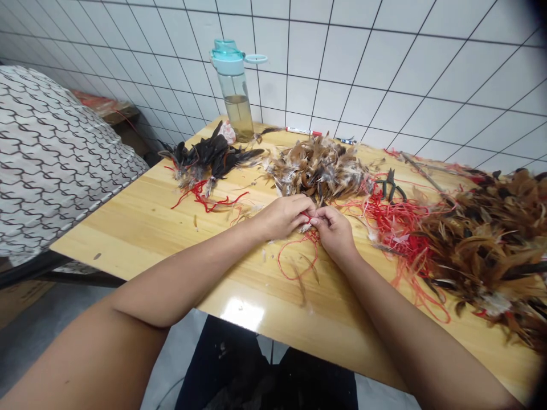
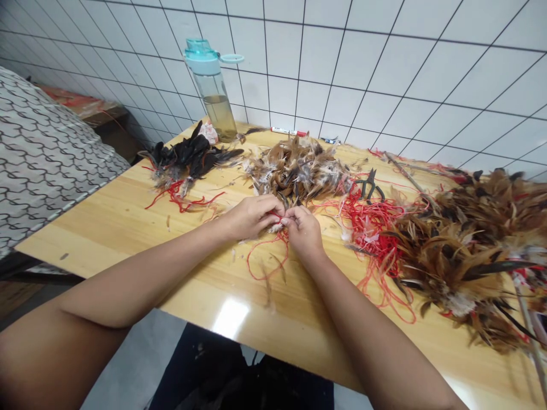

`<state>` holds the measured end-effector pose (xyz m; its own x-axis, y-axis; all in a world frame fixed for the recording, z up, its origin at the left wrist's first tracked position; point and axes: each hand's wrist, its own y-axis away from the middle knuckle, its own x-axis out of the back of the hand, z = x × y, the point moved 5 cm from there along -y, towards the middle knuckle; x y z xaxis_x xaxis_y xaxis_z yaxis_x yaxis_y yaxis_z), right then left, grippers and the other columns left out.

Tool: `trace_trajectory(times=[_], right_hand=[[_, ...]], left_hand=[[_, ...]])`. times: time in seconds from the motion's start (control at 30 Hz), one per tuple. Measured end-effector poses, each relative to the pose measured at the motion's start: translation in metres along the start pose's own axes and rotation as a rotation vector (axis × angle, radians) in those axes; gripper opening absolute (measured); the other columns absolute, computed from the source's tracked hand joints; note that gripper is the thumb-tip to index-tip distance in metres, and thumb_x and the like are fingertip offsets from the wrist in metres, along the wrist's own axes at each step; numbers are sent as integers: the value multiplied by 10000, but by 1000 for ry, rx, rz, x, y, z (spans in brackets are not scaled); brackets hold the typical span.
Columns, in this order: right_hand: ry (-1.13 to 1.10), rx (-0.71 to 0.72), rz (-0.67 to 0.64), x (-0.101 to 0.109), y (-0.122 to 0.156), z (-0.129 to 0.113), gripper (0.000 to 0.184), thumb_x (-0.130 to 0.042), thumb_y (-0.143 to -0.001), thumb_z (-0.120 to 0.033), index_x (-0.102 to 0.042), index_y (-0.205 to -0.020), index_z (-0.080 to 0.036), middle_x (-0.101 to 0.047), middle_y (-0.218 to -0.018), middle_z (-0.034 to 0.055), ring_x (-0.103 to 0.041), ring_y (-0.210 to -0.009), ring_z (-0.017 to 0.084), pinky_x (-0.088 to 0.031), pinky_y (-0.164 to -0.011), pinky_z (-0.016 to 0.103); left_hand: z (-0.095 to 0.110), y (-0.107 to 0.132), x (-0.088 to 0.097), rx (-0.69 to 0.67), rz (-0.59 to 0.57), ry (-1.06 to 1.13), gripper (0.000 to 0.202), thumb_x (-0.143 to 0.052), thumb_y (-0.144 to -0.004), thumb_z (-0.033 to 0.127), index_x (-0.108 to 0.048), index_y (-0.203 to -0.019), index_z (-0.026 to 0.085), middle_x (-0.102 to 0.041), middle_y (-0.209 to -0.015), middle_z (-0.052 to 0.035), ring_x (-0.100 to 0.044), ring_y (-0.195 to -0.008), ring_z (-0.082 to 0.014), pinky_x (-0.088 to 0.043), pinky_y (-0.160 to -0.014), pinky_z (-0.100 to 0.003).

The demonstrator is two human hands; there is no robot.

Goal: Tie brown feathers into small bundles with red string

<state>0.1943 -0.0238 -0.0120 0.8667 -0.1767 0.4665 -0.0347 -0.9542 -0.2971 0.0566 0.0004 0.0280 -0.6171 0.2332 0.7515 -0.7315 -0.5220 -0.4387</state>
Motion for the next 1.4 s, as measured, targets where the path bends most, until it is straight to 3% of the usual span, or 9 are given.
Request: trace_trajectory(times=[0.3,0.5,0.77,0.97,1.13,1.4], right_hand=[[93,31,43,6,1,-8,84,-519,-792,-203,-555,-719,-225,-586,-759,19,-519,-745,185,-409,-718,319],[89,17,107,10,1,-7,84,-508,-792,-219,-543,-716,-227,-588,-735,19,-518,-744,190,-403,-717,324],[55,1,128,13,-1,-5,77,-474,-802,-206,-520,-743,-224,-577,-753,17,-516,-753,185,-405,-727,318],[156,24,-42,4,-1,-6,84,-498,-787,-186,-538,-723,-222,-590,-767,25,-526,-747,188,-388,-694,319],[163,3,-32,2,0,-1,78,-532,-809,-233,-605,-785,-219,-622,-783,25,-544,-743,180,-403,-682,309],[280,-28,-68,1,1,-1,134,-632,-792,-333,-689,-835,-220,-656,-779,22,-574,-733,173,-412,-662,288]], left_hand=[[-4,-1,7,194,47,26,99,-536,-820,114,-607,-768,160,-626,-744,1,-554,-718,-108,-393,-694,-214],[-8,-1,7,214,-50,-60,140,-509,-755,50,-597,-732,156,-599,-710,-3,-516,-676,-121,-367,-659,-233],[-11,-1,10,246,-51,-78,137,-491,-730,54,-582,-717,155,-584,-695,-2,-497,-661,-122,-341,-629,-235],[-19,1,3,394,-32,248,43,-551,-767,165,-589,-764,146,-587,-694,13,-502,-633,-91,-363,-596,-202],[-27,4,-4,552,46,539,87,-562,-761,212,-561,-802,136,-584,-718,0,-516,-615,-83,-382,-558,-191],[-26,4,-1,537,101,486,71,-565,-757,196,-550,-798,140,-590,-717,-3,-545,-636,-91,-387,-552,-186]])
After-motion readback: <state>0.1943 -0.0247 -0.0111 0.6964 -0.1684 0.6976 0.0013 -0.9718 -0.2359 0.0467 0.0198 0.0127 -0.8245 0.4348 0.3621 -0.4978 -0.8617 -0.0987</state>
